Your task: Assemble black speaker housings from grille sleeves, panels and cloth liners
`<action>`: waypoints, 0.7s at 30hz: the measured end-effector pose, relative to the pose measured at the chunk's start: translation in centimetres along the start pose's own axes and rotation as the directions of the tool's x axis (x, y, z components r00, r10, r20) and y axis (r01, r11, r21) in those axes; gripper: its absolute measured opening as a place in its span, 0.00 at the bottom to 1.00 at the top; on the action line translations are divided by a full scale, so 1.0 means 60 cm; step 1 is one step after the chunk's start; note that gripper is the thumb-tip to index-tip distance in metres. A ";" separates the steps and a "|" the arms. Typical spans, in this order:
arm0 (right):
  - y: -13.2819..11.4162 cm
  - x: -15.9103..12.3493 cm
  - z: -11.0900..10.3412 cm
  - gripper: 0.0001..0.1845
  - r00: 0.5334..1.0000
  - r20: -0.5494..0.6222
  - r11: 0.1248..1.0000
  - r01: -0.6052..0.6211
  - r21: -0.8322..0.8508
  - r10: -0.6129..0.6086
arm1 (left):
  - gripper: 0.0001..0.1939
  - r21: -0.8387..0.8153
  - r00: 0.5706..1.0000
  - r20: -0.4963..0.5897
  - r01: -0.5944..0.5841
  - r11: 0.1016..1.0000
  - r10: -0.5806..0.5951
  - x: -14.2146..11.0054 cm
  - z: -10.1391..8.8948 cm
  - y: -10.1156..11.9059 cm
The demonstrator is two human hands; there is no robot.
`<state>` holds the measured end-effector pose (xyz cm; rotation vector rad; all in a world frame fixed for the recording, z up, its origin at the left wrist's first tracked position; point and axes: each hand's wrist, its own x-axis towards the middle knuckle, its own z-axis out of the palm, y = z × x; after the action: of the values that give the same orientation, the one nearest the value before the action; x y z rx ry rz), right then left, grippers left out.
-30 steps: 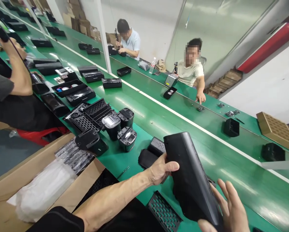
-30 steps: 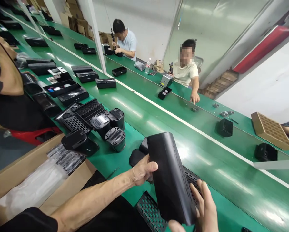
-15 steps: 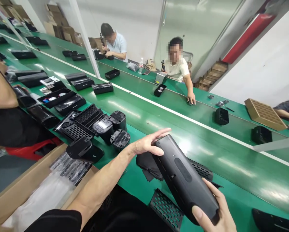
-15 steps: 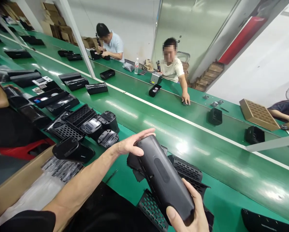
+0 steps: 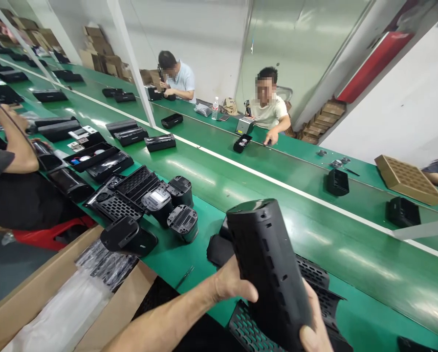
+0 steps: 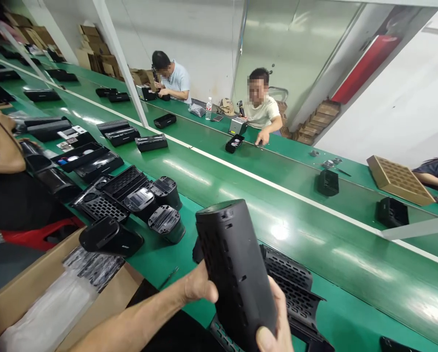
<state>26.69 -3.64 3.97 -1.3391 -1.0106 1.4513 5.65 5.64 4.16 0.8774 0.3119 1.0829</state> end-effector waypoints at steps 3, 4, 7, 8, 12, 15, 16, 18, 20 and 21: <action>-0.010 0.003 0.011 0.45 0.999 -0.008 0.995 -0.044 -0.092 0.043 | 0.50 0.226 0.999 -0.037 0.009 0.974 -0.001 -0.020 0.004 0.024; -0.021 0.003 0.007 0.43 0.999 -0.034 0.991 -0.025 -0.129 0.021 | 0.53 0.391 0.998 -0.053 0.001 0.920 0.021 -0.025 -0.002 0.041; -0.061 0.005 -0.009 0.49 0.990 -0.052 0.984 0.120 -0.133 -0.128 | 0.59 0.912 1.000 0.003 -0.011 0.410 0.021 -0.033 -0.017 0.085; -0.071 0.007 -0.011 0.53 0.986 -0.039 0.975 0.153 -0.158 -0.161 | 0.57 0.979 0.999 0.043 -0.039 0.200 -0.018 -0.033 -0.019 0.092; -0.075 0.018 0.001 0.53 0.992 -0.058 0.865 0.068 -0.497 -0.112 | 0.51 0.978 0.977 0.121 -0.147 -0.150 -0.175 -0.029 -0.006 0.082; -0.048 0.018 0.003 0.48 0.991 -0.113 0.857 0.006 -0.516 -0.075 | 0.56 0.988 0.964 0.122 -0.141 -0.068 -0.236 -0.030 -0.005 0.078; -0.037 0.014 -0.002 0.46 0.989 -0.135 0.873 -0.011 -0.487 -0.063 | 0.59 0.992 0.962 0.123 -0.129 -0.009 -0.246 -0.033 -0.010 0.083; -0.015 0.004 -0.015 0.45 0.980 -0.196 0.905 -0.057 -0.422 -0.030 | 0.61 0.992 0.975 0.048 -0.020 0.128 -0.219 -0.044 -0.029 0.096; 0.006 -0.008 -0.028 0.47 0.967 -0.254 0.934 -0.107 -0.341 0.018 | 0.58 0.926 0.968 -0.129 0.195 0.322 -0.214 -0.060 -0.054 0.104; 0.014 -0.014 -0.033 0.47 0.962 -0.270 0.945 -0.130 -0.301 0.046 | 0.56 0.846 0.946 -0.205 0.301 0.440 -0.252 -0.068 -0.066 0.103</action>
<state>28.59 -4.66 3.23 -1.7766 -1.0481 1.1682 -2.59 5.08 5.52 1.6487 1.0937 0.5668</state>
